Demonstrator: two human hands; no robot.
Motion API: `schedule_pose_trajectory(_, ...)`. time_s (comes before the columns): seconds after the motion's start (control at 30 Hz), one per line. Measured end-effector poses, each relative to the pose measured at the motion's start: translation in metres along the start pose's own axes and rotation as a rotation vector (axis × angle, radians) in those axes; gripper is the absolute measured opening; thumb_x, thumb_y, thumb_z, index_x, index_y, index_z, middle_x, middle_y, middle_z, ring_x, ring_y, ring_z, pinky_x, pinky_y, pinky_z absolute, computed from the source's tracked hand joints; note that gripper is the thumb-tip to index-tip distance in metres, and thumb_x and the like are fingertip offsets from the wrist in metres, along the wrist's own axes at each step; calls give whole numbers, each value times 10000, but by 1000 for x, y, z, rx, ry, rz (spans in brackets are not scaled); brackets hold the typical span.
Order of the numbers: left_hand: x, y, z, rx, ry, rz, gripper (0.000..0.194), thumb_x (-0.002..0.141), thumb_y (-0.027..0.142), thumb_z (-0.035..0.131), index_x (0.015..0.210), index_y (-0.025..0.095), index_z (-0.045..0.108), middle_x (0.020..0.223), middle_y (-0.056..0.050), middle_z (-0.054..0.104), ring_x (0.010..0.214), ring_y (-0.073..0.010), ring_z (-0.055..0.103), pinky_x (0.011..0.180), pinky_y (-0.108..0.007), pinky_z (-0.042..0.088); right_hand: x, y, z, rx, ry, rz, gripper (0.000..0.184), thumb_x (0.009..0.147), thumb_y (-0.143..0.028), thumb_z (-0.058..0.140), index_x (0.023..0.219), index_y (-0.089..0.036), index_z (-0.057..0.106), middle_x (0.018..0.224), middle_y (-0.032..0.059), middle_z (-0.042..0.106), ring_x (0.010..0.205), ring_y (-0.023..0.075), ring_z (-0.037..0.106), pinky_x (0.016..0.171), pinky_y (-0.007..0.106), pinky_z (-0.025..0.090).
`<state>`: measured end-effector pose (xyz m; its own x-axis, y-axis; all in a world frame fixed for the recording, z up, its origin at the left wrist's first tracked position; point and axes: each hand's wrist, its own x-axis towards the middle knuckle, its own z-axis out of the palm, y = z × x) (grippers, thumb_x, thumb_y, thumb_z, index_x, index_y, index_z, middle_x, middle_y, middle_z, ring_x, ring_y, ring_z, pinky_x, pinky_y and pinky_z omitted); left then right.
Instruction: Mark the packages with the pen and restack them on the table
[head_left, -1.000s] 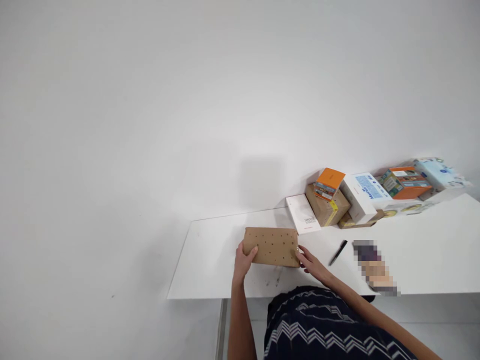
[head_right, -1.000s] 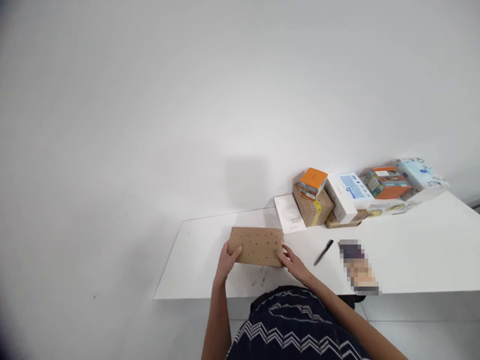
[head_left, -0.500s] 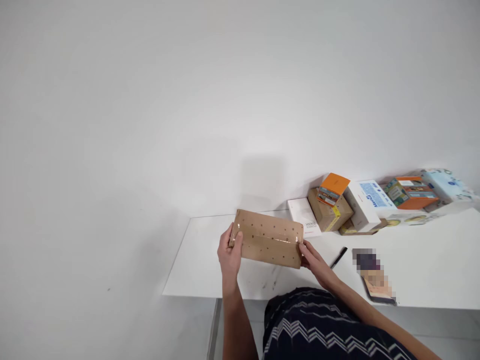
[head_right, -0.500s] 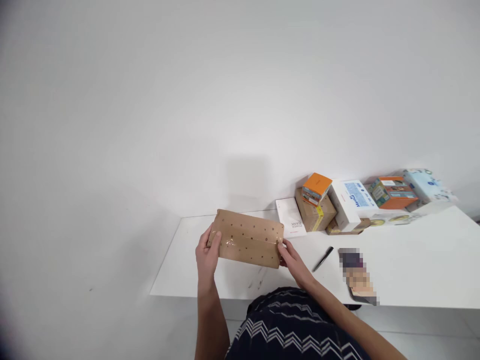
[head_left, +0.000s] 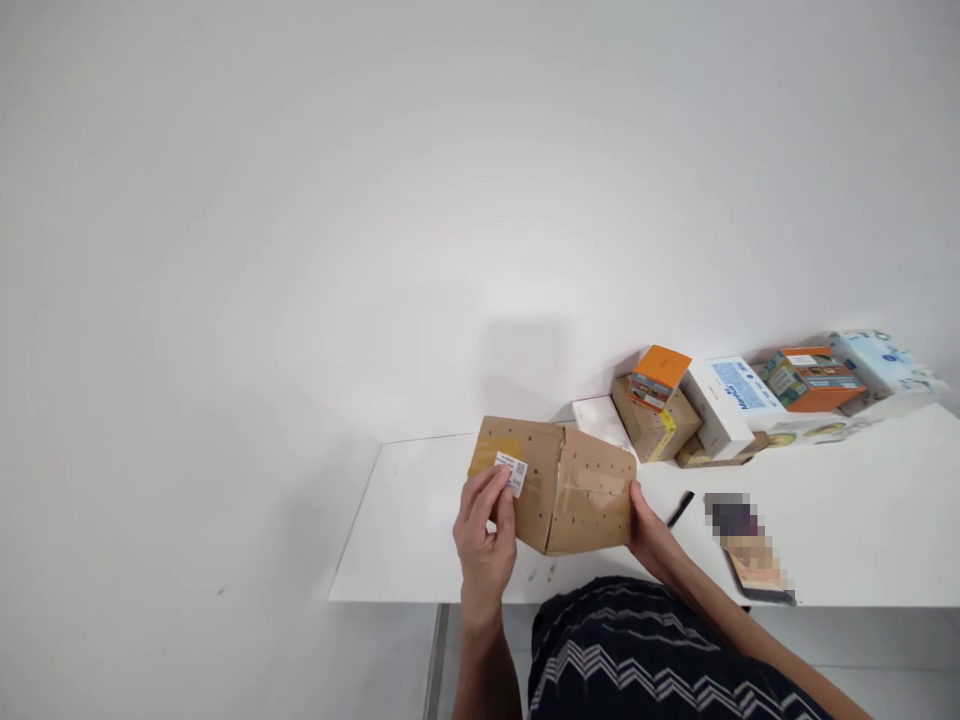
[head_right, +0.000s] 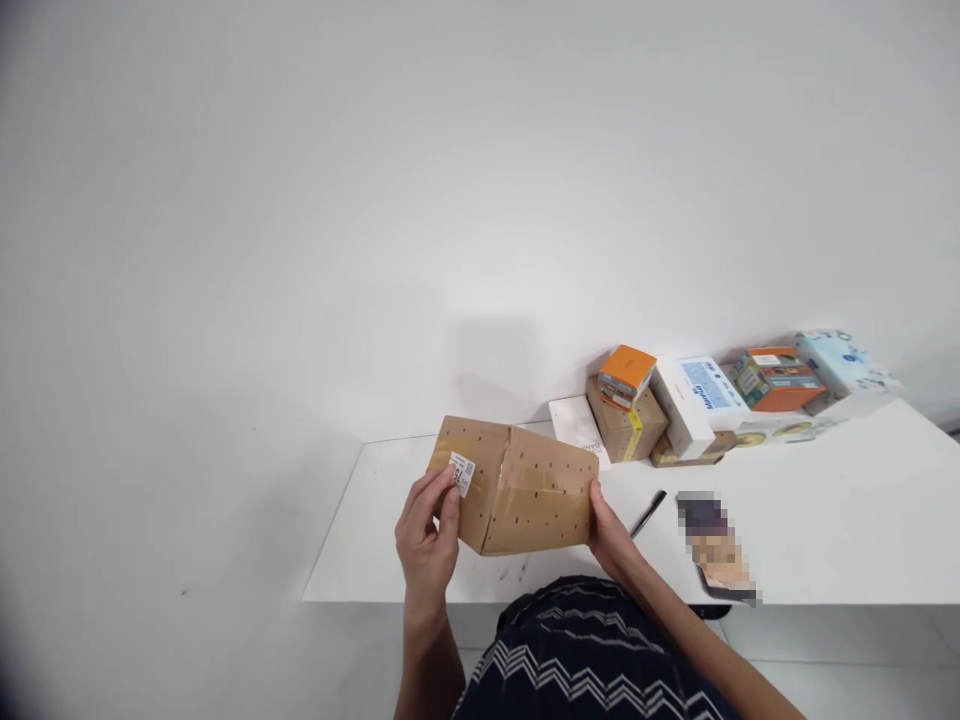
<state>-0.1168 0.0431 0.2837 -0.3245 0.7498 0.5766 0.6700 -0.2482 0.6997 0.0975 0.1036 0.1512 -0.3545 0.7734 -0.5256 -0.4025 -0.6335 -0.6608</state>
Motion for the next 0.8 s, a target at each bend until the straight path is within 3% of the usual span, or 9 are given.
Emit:
schedule_pose_trajectory(0.13,3,-1,-1,45,-131,-218,676,768,364,711,1383,339,432,1483,-73,350,1373,-304,326,1080,-508,377,-1,4,-9,-21,69,-54,709,844,-721,340,1383,-279,469,1259,53,654,1228,243,543,969,382,485)
schedule_pose_trajectory(0.2,3,-1,-1,-25,-210,-311,811,750,405,721,1448,334,314,1531,-79,275,1399,-314,285,1093,-518,359,-3,3,-12,-28,94,-80,712,842,-724,339,1385,-280,465,1258,50,655,1230,241,541,971,380,485)
schedule_pose_trajectory(0.3,3,-3,-2,-150,-278,-381,771,791,417,677,1455,305,301,1480,-96,381,1352,-290,383,1077,-479,394,-5,1,-14,-24,108,-91,707,847,-718,344,1381,-271,468,1269,51,648,1231,239,541,963,372,492)
schedule_pose_trajectory(0.5,6,-12,-9,-289,-213,-463,612,826,429,633,1384,278,434,1387,-97,507,1251,-262,510,973,-375,494,-9,-5,-8,-14,102,-45,690,871,-701,300,1361,-254,491,1200,65,687,1149,241,608,929,374,512)
schedule_pose_trajectory(0.63,6,-19,-15,-430,-305,-385,686,814,512,609,1420,270,396,1336,-112,549,1168,-281,571,921,-394,527,-14,-12,-1,5,56,22,708,862,-709,307,1324,-220,528,1126,91,717,1061,249,655,891,368,526)
schedule_pose_trajectory(0.8,2,-19,-9,-505,-304,-201,816,743,767,473,1413,305,414,1560,-57,256,1408,-338,281,1095,-473,372,-18,-19,0,3,45,94,645,854,-695,365,1249,-234,583,1015,72,749,977,259,678,811,365,538)
